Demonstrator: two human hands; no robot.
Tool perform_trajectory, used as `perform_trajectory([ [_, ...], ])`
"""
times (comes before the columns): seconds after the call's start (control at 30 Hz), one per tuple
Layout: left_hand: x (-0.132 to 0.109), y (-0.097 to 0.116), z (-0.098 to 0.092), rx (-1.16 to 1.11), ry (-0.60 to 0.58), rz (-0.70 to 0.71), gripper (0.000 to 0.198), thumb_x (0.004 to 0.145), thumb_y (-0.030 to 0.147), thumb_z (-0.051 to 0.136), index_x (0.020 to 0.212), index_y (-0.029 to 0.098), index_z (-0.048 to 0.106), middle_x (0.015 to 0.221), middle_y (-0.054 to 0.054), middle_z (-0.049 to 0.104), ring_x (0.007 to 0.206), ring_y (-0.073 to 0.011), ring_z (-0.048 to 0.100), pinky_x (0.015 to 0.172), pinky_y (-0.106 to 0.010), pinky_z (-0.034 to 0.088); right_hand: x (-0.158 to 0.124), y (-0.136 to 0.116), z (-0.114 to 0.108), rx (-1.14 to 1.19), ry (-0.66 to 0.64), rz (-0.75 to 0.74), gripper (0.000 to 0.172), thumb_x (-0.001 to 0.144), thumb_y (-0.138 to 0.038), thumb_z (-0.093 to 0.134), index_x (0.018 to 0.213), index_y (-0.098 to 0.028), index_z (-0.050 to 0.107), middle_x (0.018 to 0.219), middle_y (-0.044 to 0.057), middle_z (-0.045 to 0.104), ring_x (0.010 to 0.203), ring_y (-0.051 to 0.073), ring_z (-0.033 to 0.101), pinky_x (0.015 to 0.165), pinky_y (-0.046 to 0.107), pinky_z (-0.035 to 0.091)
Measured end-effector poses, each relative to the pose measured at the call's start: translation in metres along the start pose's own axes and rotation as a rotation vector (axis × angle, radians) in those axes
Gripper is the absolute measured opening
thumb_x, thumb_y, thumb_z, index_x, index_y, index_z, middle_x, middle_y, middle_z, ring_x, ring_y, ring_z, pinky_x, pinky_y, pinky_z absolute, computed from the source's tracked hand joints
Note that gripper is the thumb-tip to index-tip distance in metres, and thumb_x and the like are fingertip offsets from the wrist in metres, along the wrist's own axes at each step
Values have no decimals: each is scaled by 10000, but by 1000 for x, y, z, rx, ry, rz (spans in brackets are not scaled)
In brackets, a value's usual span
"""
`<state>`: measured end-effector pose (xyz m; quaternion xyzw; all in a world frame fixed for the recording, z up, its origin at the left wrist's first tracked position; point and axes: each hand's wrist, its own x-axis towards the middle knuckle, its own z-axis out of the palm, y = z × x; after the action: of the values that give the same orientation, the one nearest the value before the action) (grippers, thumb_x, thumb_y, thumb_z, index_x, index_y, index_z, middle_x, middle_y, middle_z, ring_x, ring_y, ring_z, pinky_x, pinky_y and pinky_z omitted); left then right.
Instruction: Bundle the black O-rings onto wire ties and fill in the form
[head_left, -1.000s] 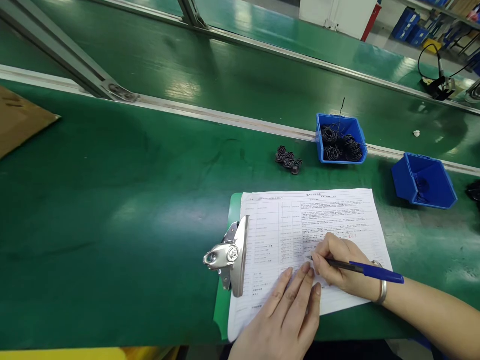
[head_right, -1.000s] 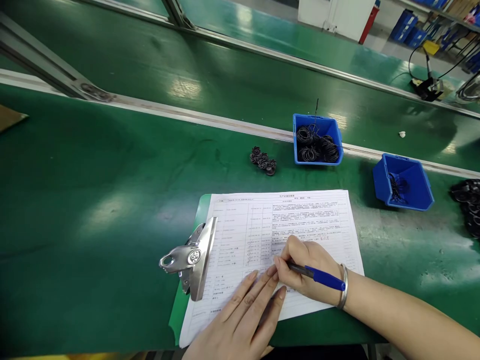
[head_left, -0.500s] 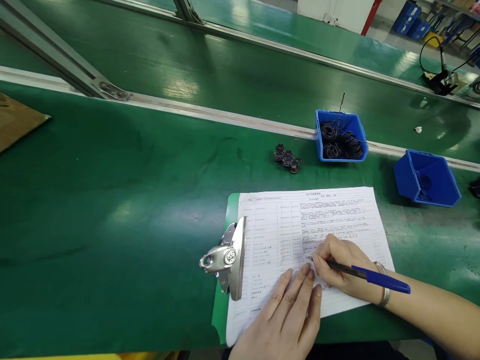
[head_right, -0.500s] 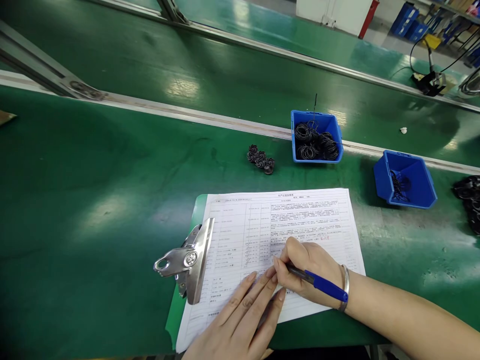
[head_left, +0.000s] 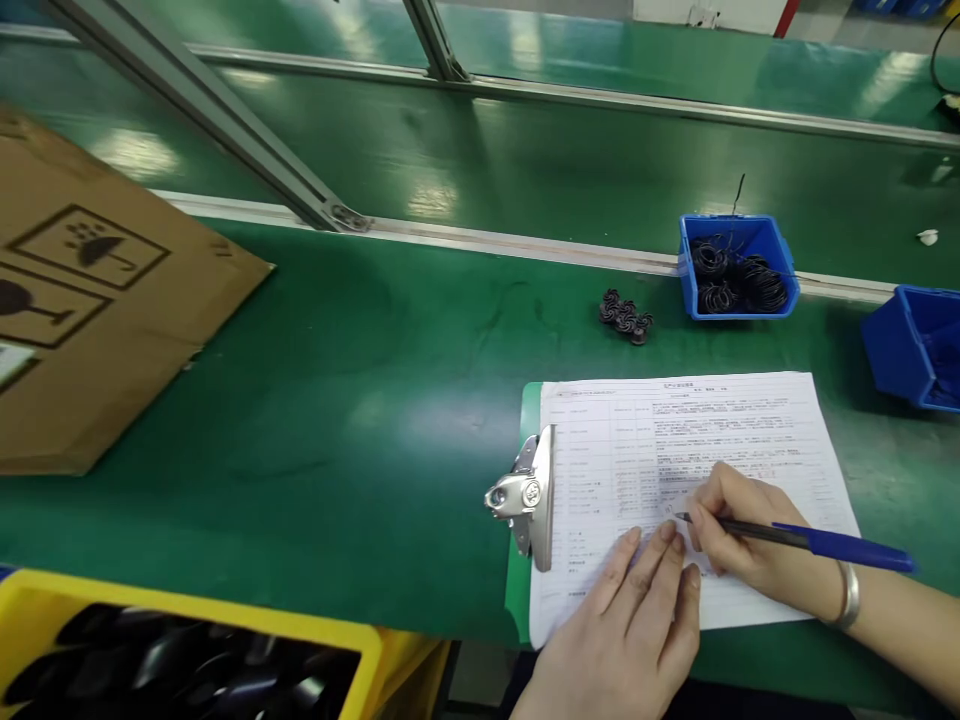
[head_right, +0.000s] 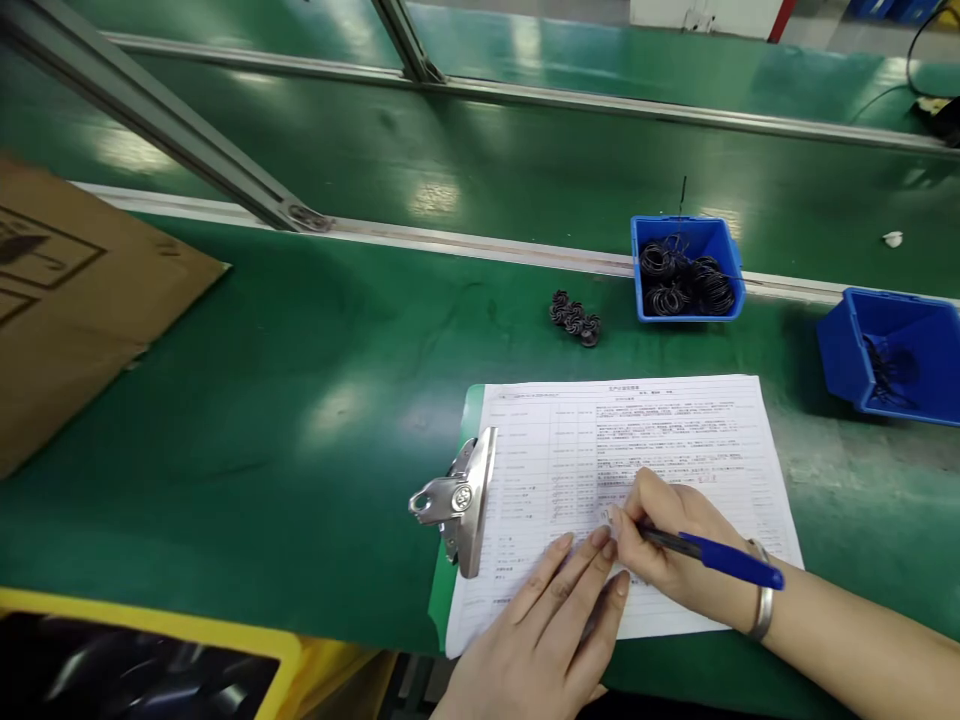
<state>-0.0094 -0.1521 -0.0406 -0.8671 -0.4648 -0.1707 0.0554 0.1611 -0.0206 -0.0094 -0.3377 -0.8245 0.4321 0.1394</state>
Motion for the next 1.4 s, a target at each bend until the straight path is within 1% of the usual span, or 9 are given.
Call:
perform_trajectory([
  [0.17, 0, -2, -3, 3, -79, 17, 507, 954, 452, 507, 1306, 93, 572, 1325, -145, 641, 1344, -334, 484, 1221, -523, 147, -1, 3, -3, 280, -48, 172, 214, 1006, -352, 461, 835, -230, 420, 657, -10, 644, 467, 106, 571, 481, 236, 451],
  [0.33, 5, -4, -14, -32, -253, 20, 560, 971, 444, 465, 1394, 78, 486, 1433, -140, 551, 1425, -333, 348, 1190, -581, -123, 3, 6, -2, 444, -47, 202, 240, 998, -401, 492, 852, -226, 415, 692, -1, 657, 467, 97, 573, 450, 218, 449],
  [0.47, 10, -4, -29, -115, -366, -87, 557, 978, 460, 443, 1433, 139, 440, 1477, -90, 511, 1453, -291, 281, 1116, -614, -263, 2, 9, -1, 459, -59, 189, 237, 993, -412, 506, 877, -222, 425, 709, 10, 673, 470, 95, 568, 456, 217, 458],
  [0.6, 11, -7, -41, -179, -432, -217, 605, 924, 507, 547, 1461, 266, 406, 1509, -20, 473, 1456, -296, 269, 1108, -647, -253, 1, 10, 0, 459, -76, 175, 235, 993, -417, 505, 887, -223, 424, 708, 17, 683, 465, 100, 564, 452, 220, 457],
  [0.77, 12, -12, -44, -200, -463, -235, 750, 809, 520, 706, 1463, 335, 390, 1506, -16, 471, 1444, -320, 292, 1138, -707, -119, 2, 11, 1, 465, -87, 172, 237, 997, -428, 494, 895, -226, 423, 716, 16, 684, 462, 100, 559, 447, 219, 455],
  [1.07, 14, -26, -54, -268, -537, -143, 714, 897, 516, 582, 1516, 314, 291, 1539, -38, 427, 1446, -320, 289, 1145, -732, -16, 2, 11, 0, 446, -101, 160, 241, 999, -431, 486, 892, -223, 427, 729, 18, 676, 498, 103, 577, 465, 220, 457],
  [1.17, 15, -27, -57, -251, -575, -142, 701, 921, 490, 553, 1530, 306, 258, 1560, -32, 398, 1462, -310, 247, 1132, -740, -59, 3, 11, 0, 423, -107, 154, 243, 1003, -433, 472, 892, -221, 432, 723, 19, 673, 498, 106, 577, 468, 225, 459],
  [1.27, 16, -24, -57, -197, -602, -167, 714, 913, 459, 585, 1531, 310, 258, 1571, -28, 383, 1473, -297, 212, 1100, -716, -184, 3, 11, -1, 399, -104, 140, 245, 1005, -434, 465, 887, -220, 437, 675, 2, 651, 488, 108, 566, 468, 228, 458],
  [1.4, 16, -29, -56, -206, -606, -89, 715, 931, 459, 552, 1544, 283, 227, 1572, -39, 380, 1470, -291, 200, 1032, -654, -333, 4, 10, -2, 388, -108, 127, 251, 1007, -435, 460, 878, -221, 440, 621, -19, 616, 482, 110, 554, 470, 228, 457],
])
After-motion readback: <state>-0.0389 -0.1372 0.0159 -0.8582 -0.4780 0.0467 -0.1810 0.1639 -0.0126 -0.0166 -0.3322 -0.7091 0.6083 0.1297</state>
